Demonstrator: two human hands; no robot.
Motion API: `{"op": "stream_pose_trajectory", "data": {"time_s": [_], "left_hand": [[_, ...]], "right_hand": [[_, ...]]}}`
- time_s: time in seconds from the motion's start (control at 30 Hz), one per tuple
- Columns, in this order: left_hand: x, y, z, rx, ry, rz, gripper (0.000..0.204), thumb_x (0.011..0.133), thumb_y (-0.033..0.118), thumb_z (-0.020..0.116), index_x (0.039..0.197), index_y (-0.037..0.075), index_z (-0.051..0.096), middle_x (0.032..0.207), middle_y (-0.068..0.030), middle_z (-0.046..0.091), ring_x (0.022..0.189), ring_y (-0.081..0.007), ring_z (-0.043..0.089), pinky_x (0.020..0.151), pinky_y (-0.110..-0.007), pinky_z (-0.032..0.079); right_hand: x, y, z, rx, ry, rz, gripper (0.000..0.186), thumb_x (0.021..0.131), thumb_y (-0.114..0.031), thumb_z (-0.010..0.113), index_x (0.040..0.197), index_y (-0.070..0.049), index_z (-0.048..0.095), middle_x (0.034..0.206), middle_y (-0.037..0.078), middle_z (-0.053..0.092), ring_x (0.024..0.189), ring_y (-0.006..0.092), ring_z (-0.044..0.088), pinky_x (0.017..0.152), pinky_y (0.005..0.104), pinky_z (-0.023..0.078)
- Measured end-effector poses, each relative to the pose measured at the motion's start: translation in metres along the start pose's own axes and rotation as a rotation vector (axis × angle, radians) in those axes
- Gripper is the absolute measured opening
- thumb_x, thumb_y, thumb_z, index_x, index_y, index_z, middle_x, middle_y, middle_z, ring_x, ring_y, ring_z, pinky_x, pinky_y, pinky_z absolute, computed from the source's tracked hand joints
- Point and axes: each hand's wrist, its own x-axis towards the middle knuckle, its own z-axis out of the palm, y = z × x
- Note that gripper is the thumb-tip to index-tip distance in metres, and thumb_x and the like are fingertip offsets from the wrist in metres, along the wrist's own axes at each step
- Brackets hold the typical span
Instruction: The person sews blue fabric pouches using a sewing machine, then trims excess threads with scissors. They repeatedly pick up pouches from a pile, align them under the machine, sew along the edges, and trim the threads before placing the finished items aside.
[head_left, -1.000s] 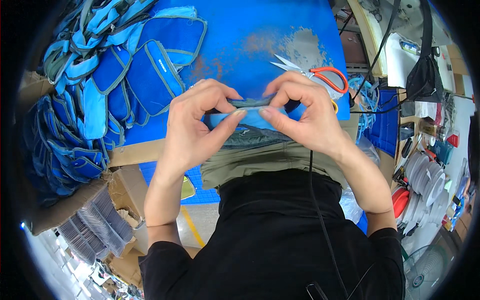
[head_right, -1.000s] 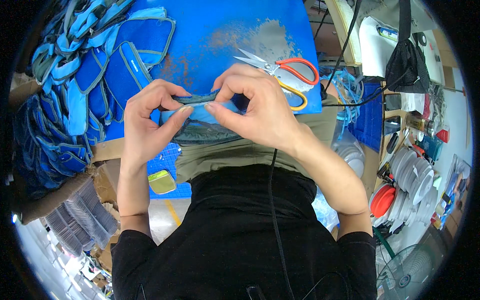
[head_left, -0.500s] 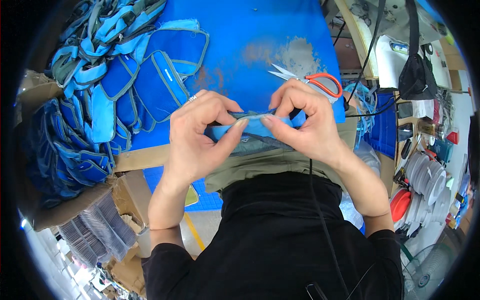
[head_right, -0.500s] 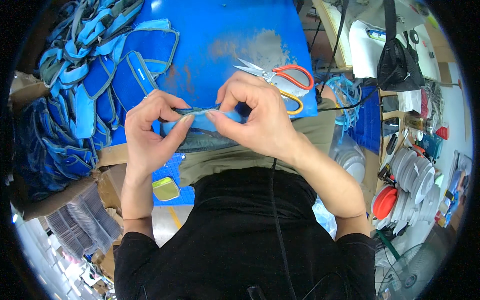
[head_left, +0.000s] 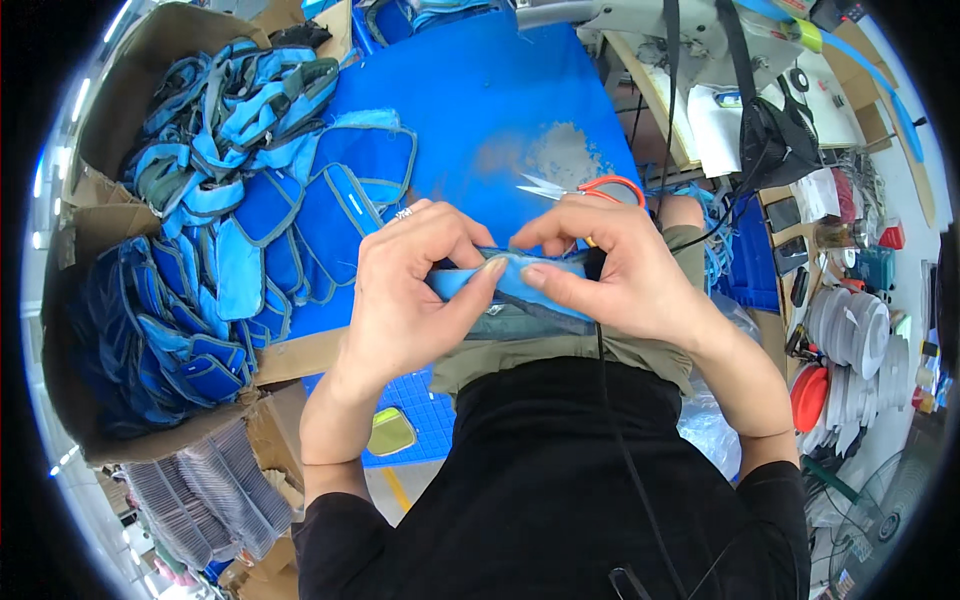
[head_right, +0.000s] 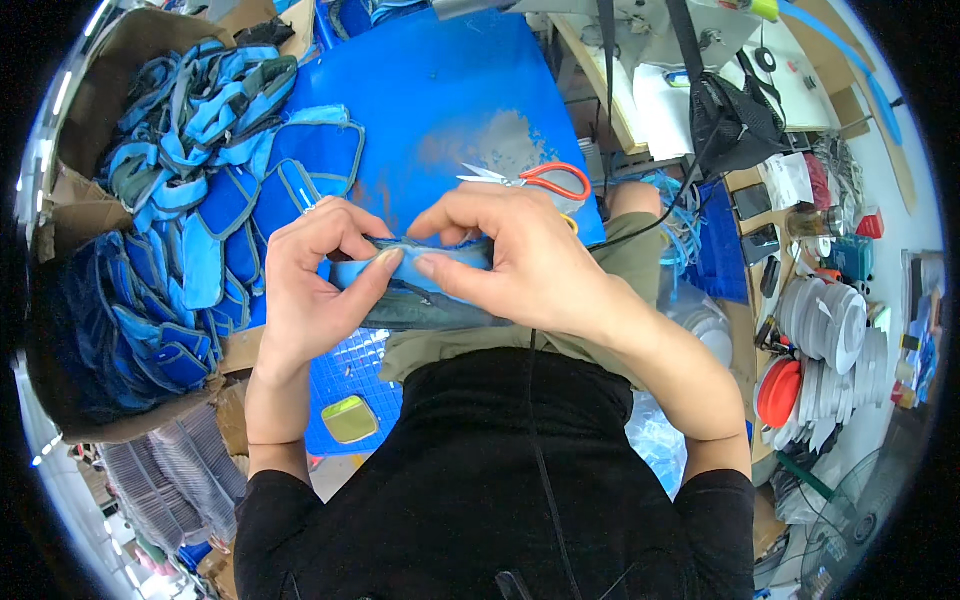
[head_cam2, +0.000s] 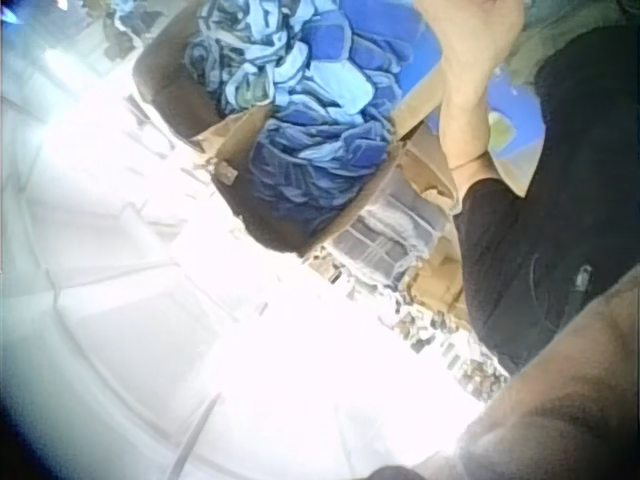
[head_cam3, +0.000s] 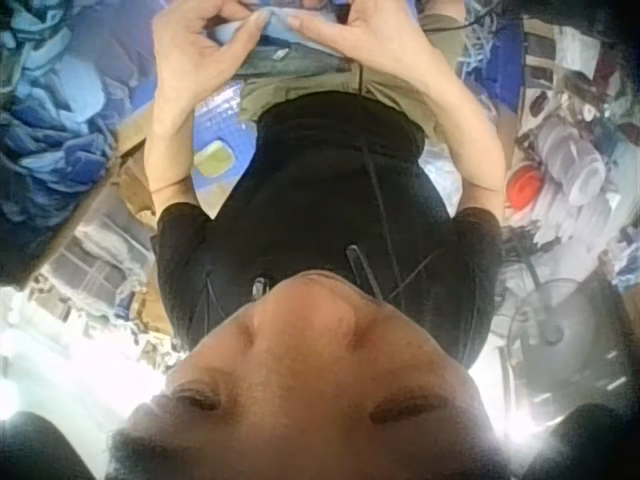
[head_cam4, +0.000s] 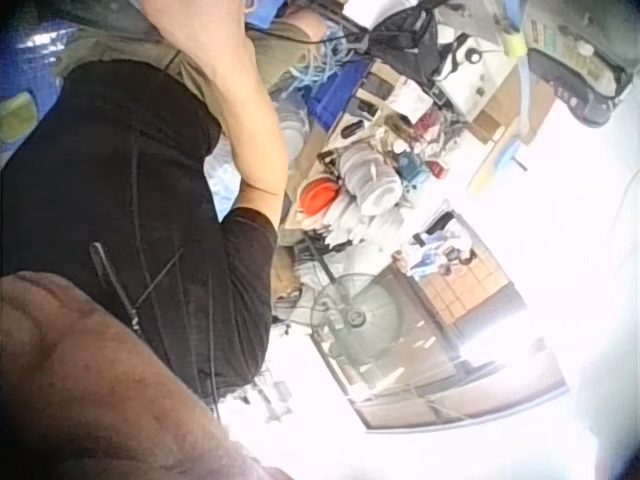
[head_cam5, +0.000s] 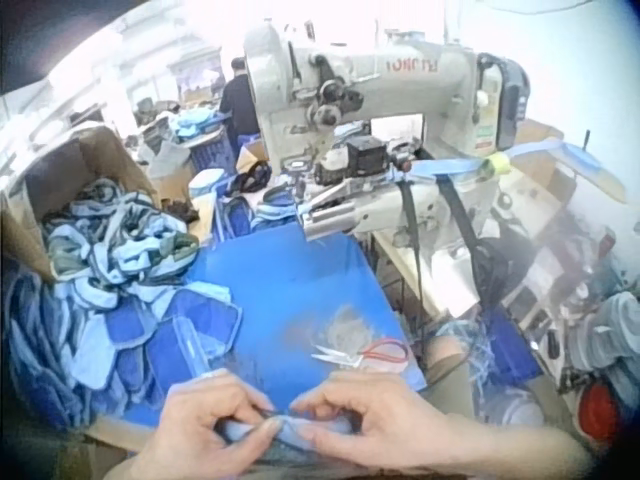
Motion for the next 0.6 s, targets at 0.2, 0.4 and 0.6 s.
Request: {"op": "stream_pose_trajectory", "data": {"time_s": [0.2, 0.4, 0.6], "left_hand": [[0.024, 0.003, -0.007, -0.050, -0.098, 0.058, 0.022, 0.075, 0.000, 0.080, 0.071, 0.004, 0.059, 0.085, -0.0114, 0.071, 0.073, -0.0215, 0.063, 0.066, -0.032, 0.046], [0.058, -0.011, -0.034, -0.192, -0.324, -0.166, 0.028, 0.072, 0.007, 0.085, 0.069, 0.006, 0.057, 0.101, -0.0104, 0.072, 0.079, -0.0121, 0.058, 0.068, -0.027, 0.044], [0.097, -0.040, -0.063, -0.417, -0.448, -0.270, 0.030, 0.081, 0.016, 0.083, 0.073, 0.005, 0.057, 0.107, -0.0139, 0.070, 0.081, -0.0085, 0.057, 0.070, -0.024, 0.046]], "right_hand": [[0.013, -0.012, -0.024, -0.032, -0.087, 0.016, 0.018, 0.086, -0.016, 0.078, 0.090, 0.000, 0.075, 0.075, 0.009, 0.066, 0.071, 0.0205, 0.063, 0.062, 0.0352, 0.045], [0.032, -0.012, -0.047, 0.081, -0.116, 0.165, 0.013, 0.087, -0.013, 0.078, 0.089, 0.001, 0.076, 0.076, 0.008, 0.070, 0.069, 0.0129, 0.063, 0.059, 0.0305, 0.044], [0.050, -0.009, -0.056, 0.157, -0.057, 0.253, 0.013, 0.089, -0.013, 0.078, 0.090, 0.000, 0.077, 0.075, 0.004, 0.070, 0.069, 0.0093, 0.063, 0.057, 0.0284, 0.045]]}}
